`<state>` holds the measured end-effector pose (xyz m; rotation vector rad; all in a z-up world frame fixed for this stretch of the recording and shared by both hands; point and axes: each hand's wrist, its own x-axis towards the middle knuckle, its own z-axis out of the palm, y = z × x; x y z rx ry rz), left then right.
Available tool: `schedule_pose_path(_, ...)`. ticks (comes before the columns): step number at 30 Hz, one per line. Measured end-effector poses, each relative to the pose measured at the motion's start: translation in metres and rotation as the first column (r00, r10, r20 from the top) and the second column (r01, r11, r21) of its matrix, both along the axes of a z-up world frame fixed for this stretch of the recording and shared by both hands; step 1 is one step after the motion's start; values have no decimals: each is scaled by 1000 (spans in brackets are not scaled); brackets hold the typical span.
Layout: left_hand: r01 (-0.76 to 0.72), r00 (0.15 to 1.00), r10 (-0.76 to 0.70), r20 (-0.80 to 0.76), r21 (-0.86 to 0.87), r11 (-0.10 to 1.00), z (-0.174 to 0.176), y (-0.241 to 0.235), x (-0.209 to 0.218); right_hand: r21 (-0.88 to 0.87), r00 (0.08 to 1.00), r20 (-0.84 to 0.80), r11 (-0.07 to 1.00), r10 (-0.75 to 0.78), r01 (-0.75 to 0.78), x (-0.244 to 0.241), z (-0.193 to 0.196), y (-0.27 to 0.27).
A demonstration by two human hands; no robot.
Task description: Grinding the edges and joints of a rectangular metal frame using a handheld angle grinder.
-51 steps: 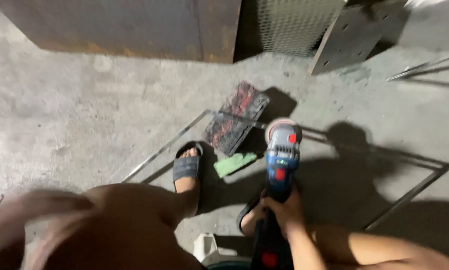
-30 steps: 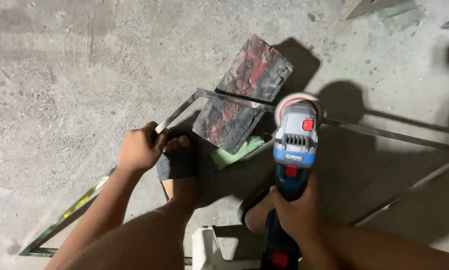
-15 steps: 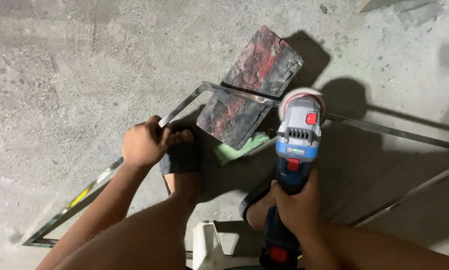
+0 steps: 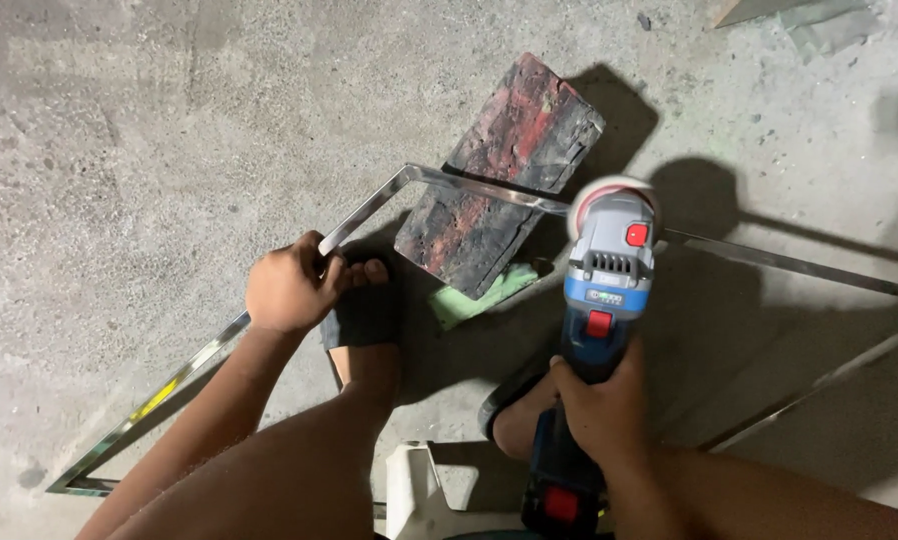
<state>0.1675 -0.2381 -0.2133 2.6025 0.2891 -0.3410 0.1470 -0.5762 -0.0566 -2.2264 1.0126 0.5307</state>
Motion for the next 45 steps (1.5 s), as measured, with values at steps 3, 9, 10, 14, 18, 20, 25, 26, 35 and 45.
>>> schedule_pose_path(3, -12, 1000, 12, -15, 14, 1000, 1, -1, -1, 45, 996, 64, 997, 62, -65, -2, -5, -3)
schedule_pose_path(9, -4, 1000, 4, 11, 39, 999, -2, 0, -2, 118, 998, 34, 991, 55, -58, -5, -4, 0)
schedule_pose_path(10, -5, 1000, 5, 11, 41, 999, -1, 0, -1, 120, 998, 34, 991, 56, -59, -5, -6, -2)
schedule_pose_path(14, -20, 1000, 20, -2, 21, 1000, 2, -1, -2, 82, 998, 40, 996, -45, 42, -2, -8, -8)
schedule_pose_path(18, -28, 1000, 28, -8, 12, 1000, 2, -2, -1, 108, 999, 4, 993, -40, 39, 7, 8, 1)
schedule_pose_path(20, -28, 1000, 28, -15, 11, 1000, 3, -1, 0, 147, 998, 68, 989, 17, -27, 1, -3, -4)
schedule_pose_path(25, -36, 999, 36, 11, 8, 999, -5, 0, -3, 167, 982, 170, 979, 86, -115, -6, -11, -7)
schedule_pose_path(26, -32, 999, 32, 21, 20, 999, -6, 1, -4, 148, 993, 112, 988, 35, -52, -6, -13, -10)
schedule_pose_path(35, -34, 999, 34, 37, 21, 999, -3, -2, -3, 96, 997, 68, 995, -39, 33, 4, -4, -13)
schedule_pose_path(45, -40, 999, 37, 22, 118, 992, -23, 5, -9, 128, 961, 260, 982, 99, -136, -8, -17, -13)
